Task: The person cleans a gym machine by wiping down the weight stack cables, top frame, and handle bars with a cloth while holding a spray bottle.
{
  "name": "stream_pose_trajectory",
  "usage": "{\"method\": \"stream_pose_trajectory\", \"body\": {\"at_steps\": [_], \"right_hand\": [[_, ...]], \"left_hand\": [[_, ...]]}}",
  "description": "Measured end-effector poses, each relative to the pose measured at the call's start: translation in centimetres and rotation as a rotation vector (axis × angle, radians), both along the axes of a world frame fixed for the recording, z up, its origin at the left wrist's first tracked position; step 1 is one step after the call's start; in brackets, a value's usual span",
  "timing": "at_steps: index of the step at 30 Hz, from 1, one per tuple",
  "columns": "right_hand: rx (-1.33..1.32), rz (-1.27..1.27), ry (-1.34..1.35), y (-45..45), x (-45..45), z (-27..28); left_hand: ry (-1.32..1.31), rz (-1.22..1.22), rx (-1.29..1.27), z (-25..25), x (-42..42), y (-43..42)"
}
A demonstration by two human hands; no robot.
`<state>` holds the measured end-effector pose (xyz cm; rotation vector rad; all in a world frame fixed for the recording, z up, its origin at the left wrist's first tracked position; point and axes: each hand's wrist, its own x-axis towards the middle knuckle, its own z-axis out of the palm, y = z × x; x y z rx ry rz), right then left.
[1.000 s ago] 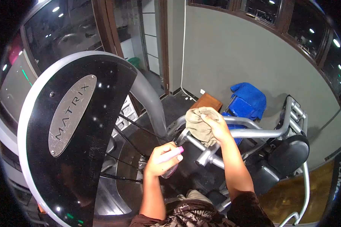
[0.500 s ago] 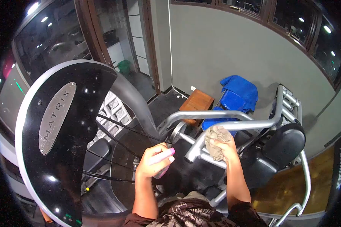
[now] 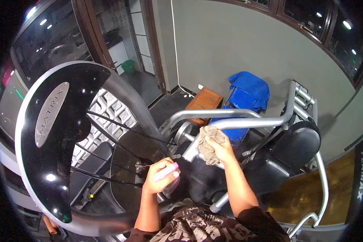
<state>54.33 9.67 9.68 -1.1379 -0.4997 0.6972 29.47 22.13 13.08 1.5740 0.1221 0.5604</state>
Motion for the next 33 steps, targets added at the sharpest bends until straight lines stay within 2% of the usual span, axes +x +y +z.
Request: {"method": "stream_pose_trajectory", "body": {"at_steps": [2,6,9,10,14,17,20,24,27,33], "right_hand": [[-0.001,0.004,0.052,-0.4,-0.7,0.2],[0.099,-0.012,0.075,-3.7,-2.2,1.3],[0.049,0.062,0.055,-8.8,-2.1,0.9],[0.026,-0.001,0.111,-10.0,-2.3,0.9],[0.126,0.094,0.1,-15.3,-2.5,1.2],[0.032,0.152,0.16,-19.1,-2.5,0.2],[-0.089,0.069,0.071,-21.6,-3.0,-2.5],[-0.156,-0.023,-0.014,-23.8,-4.8,-4.1],[-0.164,-0.066,-0.045,-24.4,-6.3,-3.5],[-0.205,-0.088,-0.1,-25.3,-9.3,-3.1]], "left_hand": [[-0.02,-0.01,-0.059,-0.8,-0.5,-1.8],[0.144,-0.003,0.035,-1.1,-2.3,-6.2],[0.213,0.022,0.045,-1.9,-3.6,-9.7],[0.235,0.046,0.039,-1.9,-3.9,-11.0],[0.275,0.121,0.111,-2.6,-4.8,-15.5],[0.304,0.159,0.161,-3.3,-5.1,-18.3],[0.338,0.206,0.182,-4.0,-5.3,-20.8],[0.408,0.226,0.135,-4.6,-6.3,-23.0],[0.4,0.205,0.129,-6.4,-6.8,-23.1],[0.432,0.161,0.153,-6.9,-7.0,-22.3]]}}
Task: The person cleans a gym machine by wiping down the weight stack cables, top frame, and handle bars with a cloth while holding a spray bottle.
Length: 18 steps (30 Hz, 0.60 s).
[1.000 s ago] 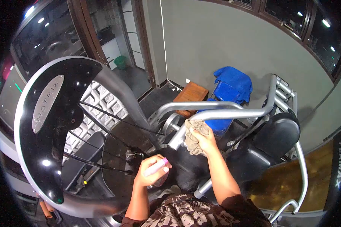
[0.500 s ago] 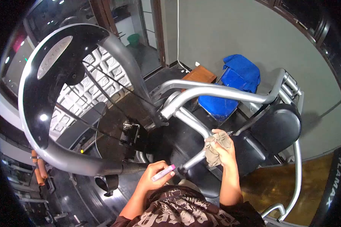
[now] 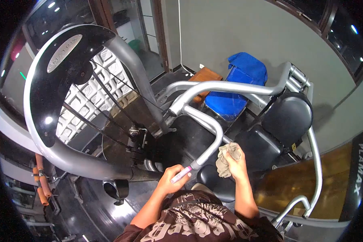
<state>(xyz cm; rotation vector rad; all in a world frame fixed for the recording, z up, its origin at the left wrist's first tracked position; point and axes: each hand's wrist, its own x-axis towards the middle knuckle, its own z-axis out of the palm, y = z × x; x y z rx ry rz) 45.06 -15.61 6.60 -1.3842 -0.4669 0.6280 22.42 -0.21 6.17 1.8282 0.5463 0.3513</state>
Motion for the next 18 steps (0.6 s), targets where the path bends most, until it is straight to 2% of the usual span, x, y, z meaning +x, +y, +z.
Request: {"method": "stream_pose_trajectory", "body": {"at_steps": [8,14,15,18], "right_hand": [[-0.145,-0.113,-0.121,0.8,-3.3,0.1],[-0.346,-0.214,-0.487,2.7,-5.2,1.8],[-0.371,-0.239,-0.717,3.1,-5.2,1.2],[-0.684,-0.217,-0.866,4.0,-7.1,0.2]], "left_hand": [[-0.124,-0.075,0.006,-0.6,-1.1,1.1],[-0.202,-0.106,0.022,-1.2,-2.9,1.9],[-0.198,-0.113,0.031,-1.3,-3.2,2.1],[-0.224,-0.091,0.05,-1.1,-3.9,2.4]]}}
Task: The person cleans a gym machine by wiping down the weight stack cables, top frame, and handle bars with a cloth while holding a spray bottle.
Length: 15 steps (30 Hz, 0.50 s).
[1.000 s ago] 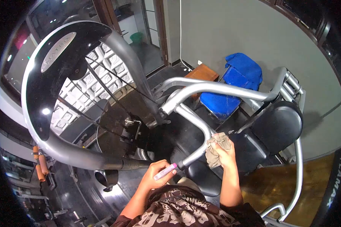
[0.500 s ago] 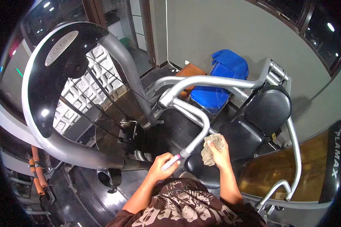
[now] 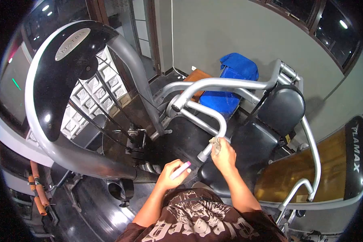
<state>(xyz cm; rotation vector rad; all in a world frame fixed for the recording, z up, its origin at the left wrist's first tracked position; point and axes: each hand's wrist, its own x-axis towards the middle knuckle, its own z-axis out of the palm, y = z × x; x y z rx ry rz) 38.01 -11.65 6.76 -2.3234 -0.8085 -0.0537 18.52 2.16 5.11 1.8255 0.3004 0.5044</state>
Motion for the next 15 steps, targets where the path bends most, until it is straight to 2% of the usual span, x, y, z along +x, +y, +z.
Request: {"method": "stream_pose_trajectory", "body": {"at_steps": [5,9,12,14,15], "right_hand": [[-0.251,0.093,0.039,0.1,-3.5,-0.3],[-0.27,0.247,-0.007,-0.9,-4.3,-0.5],[-0.358,0.329,-0.013,-1.1,-3.0,1.5],[-0.169,0.256,-0.152,-0.3,-2.1,2.3],[-0.118,0.252,-0.096,0.5,-2.1,2.9]], "left_hand": [[0.03,0.01,-0.025,-0.5,-1.4,0.2],[0.009,0.007,-0.049,-0.1,-1.8,0.2],[-0.001,0.007,-0.052,-0.1,-2.1,0.5],[-0.024,0.002,-0.059,-0.1,-2.3,0.6],[-0.036,0.0,-0.064,-0.2,-2.2,0.5]]}}
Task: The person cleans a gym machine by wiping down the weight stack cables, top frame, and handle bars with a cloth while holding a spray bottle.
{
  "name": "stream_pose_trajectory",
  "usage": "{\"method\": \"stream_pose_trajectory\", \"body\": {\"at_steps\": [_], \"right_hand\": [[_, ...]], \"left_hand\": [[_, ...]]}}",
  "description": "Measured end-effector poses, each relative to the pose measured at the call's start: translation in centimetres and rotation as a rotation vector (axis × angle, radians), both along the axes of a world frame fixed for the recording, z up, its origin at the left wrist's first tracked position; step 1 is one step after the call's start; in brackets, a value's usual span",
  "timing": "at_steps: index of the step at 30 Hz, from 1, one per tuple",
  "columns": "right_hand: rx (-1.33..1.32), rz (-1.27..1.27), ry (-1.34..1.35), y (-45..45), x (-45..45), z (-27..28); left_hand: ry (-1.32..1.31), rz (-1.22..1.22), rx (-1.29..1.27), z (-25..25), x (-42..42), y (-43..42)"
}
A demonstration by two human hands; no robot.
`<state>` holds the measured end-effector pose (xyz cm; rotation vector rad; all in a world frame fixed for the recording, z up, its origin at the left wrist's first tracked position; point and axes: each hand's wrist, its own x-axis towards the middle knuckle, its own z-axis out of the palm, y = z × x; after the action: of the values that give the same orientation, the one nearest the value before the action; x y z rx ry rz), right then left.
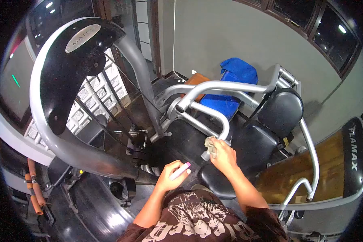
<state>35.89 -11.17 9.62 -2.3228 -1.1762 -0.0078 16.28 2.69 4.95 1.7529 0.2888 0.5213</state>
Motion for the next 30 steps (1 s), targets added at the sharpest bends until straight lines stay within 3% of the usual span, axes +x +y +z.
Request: {"method": "stream_pose_trajectory", "body": {"at_steps": [1,3,4,7,12,17,18,22,27,30], "right_hand": [[0.042,-0.004,0.062,0.6,-0.3,0.3],[-0.413,-0.007,0.05,1.4,-1.6,0.2],[-0.424,-0.001,-0.01,0.7,-2.9,-0.6],[-0.19,0.107,-0.128,-2.8,-2.6,-3.8],[-0.023,0.215,-0.148,-6.1,-0.3,-7.7],[0.116,0.119,-0.089,-1.9,-3.1,-4.9],[-0.068,0.085,-0.075,-1.4,-3.2,-4.9],[-0.035,0.033,-0.037,-3.3,-2.8,-6.0],[0.152,0.112,-0.106,-6.7,-1.2,-9.2],[0.318,0.066,-0.043,-5.4,-1.7,-7.9]], "left_hand": [[-0.009,0.003,-0.001,-0.1,0.0,-0.1],[-0.023,0.01,0.004,-0.1,-0.1,0.1],[-0.041,0.023,0.005,0.1,-0.2,0.3],[-0.07,0.056,-0.008,0.2,-0.5,0.5],[-0.068,0.104,-0.073,-0.5,-1.9,0.9],[-0.048,0.095,-0.061,-1.1,-1.8,1.3],[-0.039,0.091,-0.056,-0.8,-1.8,1.2],[-0.065,0.076,-0.053,-0.8,-1.9,1.3],[-0.073,0.143,-0.098,-0.6,-2.8,1.2],[-0.079,0.15,-0.106,-0.5,-2.9,1.1]]}}
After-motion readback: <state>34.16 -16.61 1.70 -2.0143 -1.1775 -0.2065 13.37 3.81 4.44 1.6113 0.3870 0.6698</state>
